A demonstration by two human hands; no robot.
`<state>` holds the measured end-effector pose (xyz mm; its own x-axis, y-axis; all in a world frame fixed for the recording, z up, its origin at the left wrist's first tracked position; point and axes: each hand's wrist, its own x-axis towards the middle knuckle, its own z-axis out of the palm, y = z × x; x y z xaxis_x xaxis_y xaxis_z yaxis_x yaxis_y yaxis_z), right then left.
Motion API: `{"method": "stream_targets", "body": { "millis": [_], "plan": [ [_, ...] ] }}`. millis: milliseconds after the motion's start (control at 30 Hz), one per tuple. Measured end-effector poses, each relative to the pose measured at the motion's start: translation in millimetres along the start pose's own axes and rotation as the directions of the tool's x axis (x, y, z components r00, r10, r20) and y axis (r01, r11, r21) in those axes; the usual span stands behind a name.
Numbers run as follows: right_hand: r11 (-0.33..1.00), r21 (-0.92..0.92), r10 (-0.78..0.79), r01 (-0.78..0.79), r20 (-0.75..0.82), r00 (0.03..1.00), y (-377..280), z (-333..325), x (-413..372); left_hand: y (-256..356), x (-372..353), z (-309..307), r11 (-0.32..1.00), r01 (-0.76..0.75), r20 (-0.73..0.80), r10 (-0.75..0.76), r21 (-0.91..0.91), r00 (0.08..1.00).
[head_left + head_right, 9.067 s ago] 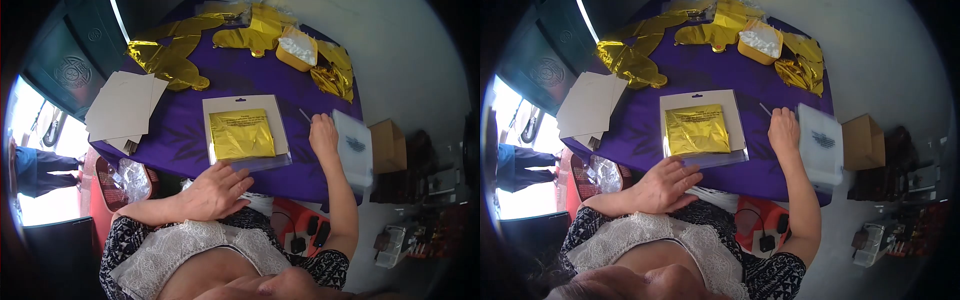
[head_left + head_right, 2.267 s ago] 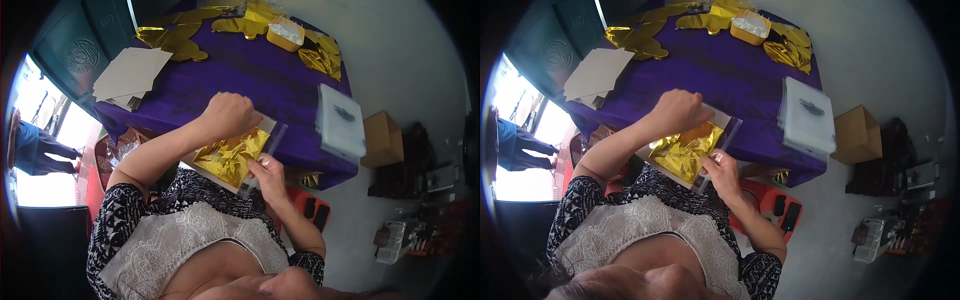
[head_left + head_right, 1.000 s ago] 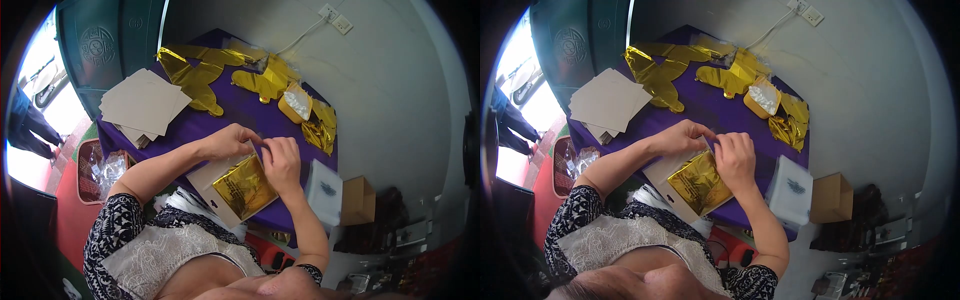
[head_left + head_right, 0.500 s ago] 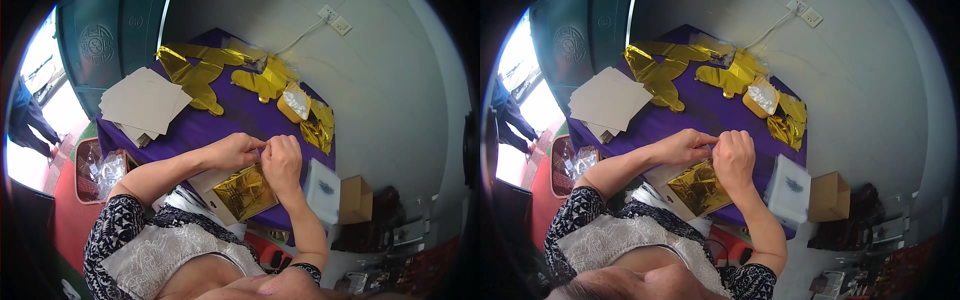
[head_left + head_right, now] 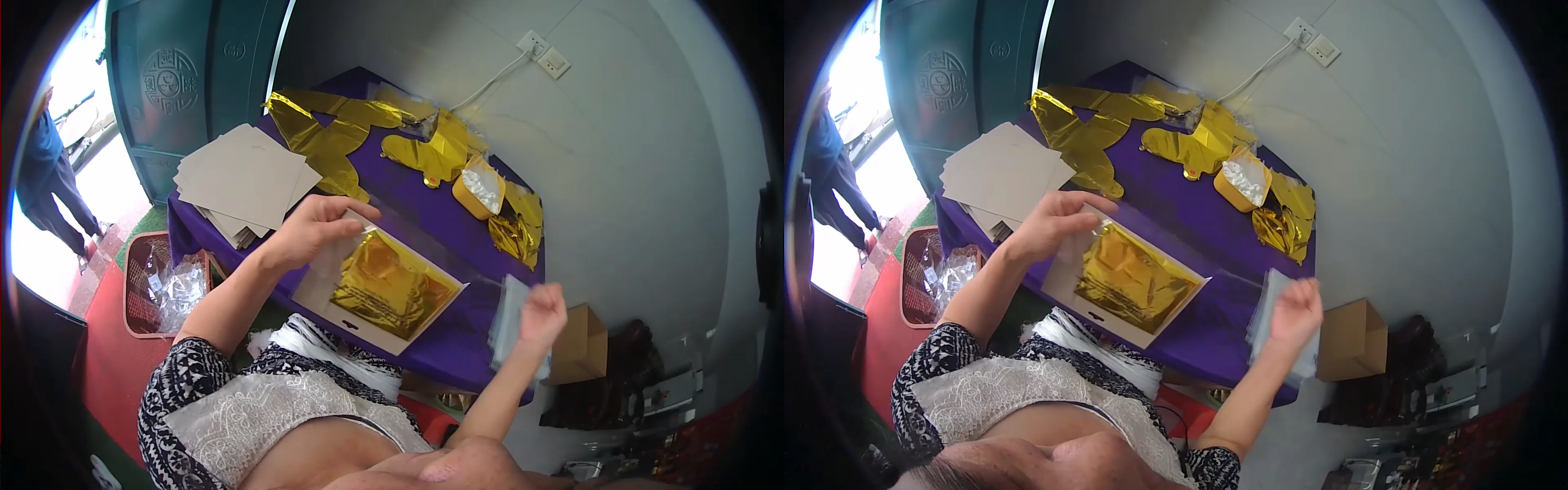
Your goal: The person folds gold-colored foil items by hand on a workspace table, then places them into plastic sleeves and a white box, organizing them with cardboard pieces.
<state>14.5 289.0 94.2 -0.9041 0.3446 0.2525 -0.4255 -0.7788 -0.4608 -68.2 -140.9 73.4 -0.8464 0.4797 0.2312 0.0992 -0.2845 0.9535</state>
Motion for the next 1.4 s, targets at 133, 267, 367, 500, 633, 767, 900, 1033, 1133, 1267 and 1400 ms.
{"method": "stream_targets", "body": {
  "millis": [133, 267, 367, 500, 633, 767, 900, 1033, 1133, 1267, 1400],
  "plan": [
    [0.985, -0.089, -0.151, 0.151, 0.004, 0.988, -25.8, -21.1, -27.8, 2.1, -12.2, -5.3, 0.971, -0.028, -0.061, 0.014, -0.236, 0.998],
    [0.904, -0.337, 0.309, -0.264, 0.088, 0.947, 42.2, 4.1, -64.4, -0.4, -9.2, 5.4, 0.934, 0.031, -0.005, -0.035, -0.356, 0.999],
    [0.672, -0.696, 0.478, -0.253, 0.147, 0.866, 75.7, 15.7, -75.4, -8.2, -7.2, 20.4, 0.932, 0.056, 0.024, -0.051, -0.359, 0.998],
    [0.748, -0.637, 0.431, -0.184, 0.258, 0.865, 93.8, 33.1, -66.9, -16.4, -4.2, 32.9, 0.926, 0.102, 0.072, -0.081, -0.364, 0.994],
    [0.767, -0.618, 0.421, -0.171, 0.284, 0.862, 93.6, 18.9, -62.1, -16.3, -2.5, 30.6, 0.904, 0.100, 0.128, -0.051, -0.415, 0.990],
    [0.834, -0.541, 0.358, -0.104, 0.388, 0.849, 91.2, -8.4, -56.1, -35.2, 3.9, 18.9, 0.881, 0.033, 0.183, 0.061, -0.472, 0.981],
    [0.875, -0.481, 0.320, -0.065, 0.472, 0.822, 90.1, 6.0, -54.1, -34.7, 6.6, 15.9, 0.857, 0.098, 0.271, 0.049, -0.505, 0.961],
    [0.808, -0.588, 0.341, 0.010, 0.481, 0.808, 89.2, 6.2, -50.0, -33.0, 9.3, 17.8, 0.867, 0.150, 0.236, -0.039, -0.475, 0.971],
    [0.742, -0.662, 0.363, 0.106, 0.530, 0.766, 80.4, 8.0, -43.9, -29.8, 11.2, 21.4, 0.957, 0.130, 0.137, -0.096, -0.261, 0.986],
    [0.765, -0.621, 0.321, 0.171, 0.597, 0.736, 47.8, -6.9, -39.8, -19.6, 10.6, 10.1, 0.961, 0.076, 0.024, -0.072, -0.265, 0.997],
    [0.871, -0.466, 0.308, -0.156, 0.270, 0.912, 27.6, -15.3, -43.4, -17.9, 13.1, 7.7, 0.966, 0.057, 0.010, -0.056, -0.254, 0.998]
  ]
}}
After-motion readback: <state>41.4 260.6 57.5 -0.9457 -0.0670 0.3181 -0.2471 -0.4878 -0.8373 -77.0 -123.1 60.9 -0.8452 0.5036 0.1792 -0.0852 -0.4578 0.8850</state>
